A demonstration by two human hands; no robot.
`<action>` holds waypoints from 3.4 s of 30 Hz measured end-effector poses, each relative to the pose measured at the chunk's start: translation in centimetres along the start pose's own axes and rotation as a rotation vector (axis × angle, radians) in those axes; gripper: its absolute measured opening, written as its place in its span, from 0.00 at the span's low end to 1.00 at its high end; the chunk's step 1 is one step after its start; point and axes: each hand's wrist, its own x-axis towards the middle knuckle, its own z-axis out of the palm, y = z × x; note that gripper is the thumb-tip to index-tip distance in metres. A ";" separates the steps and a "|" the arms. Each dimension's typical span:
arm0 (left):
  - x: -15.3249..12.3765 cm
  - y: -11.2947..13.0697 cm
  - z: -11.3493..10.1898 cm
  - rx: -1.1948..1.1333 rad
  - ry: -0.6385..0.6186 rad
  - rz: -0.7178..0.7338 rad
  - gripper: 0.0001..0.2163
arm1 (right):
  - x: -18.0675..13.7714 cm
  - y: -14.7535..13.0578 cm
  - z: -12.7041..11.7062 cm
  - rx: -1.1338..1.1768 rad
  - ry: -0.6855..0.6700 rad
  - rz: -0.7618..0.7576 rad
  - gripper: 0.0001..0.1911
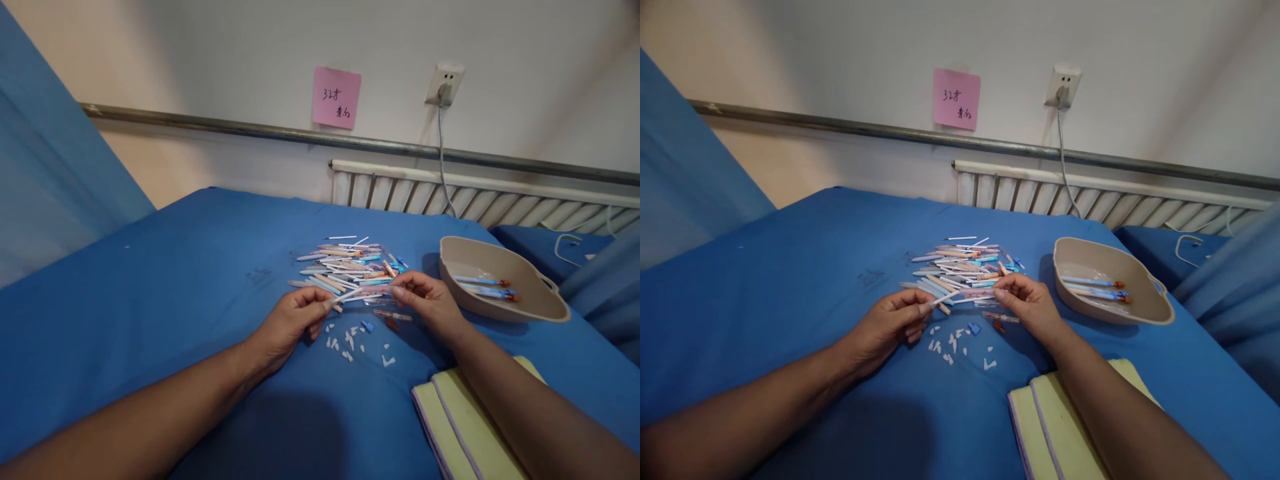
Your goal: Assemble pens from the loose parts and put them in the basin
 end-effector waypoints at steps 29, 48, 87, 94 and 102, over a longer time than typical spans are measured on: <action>-0.4 0.3 0.2 -0.092 -0.009 -0.057 0.11 | -0.1 0.0 0.0 -0.013 0.014 0.015 0.14; -1.1 1.2 0.6 -0.143 -0.108 -0.086 0.14 | 0.0 0.0 0.3 0.010 -0.033 0.057 0.15; -0.4 1.4 0.0 0.484 0.051 0.162 0.10 | -0.1 0.3 -0.2 0.035 -0.015 -0.006 0.10; -1.0 1.1 0.1 0.807 -0.004 0.260 0.12 | -1.2 -0.2 1.7 -0.031 -0.125 -0.019 0.10; -1.4 1.5 0.1 0.907 -0.002 0.352 0.11 | -1.7 -0.8 2.7 -0.034 -0.091 -0.029 0.09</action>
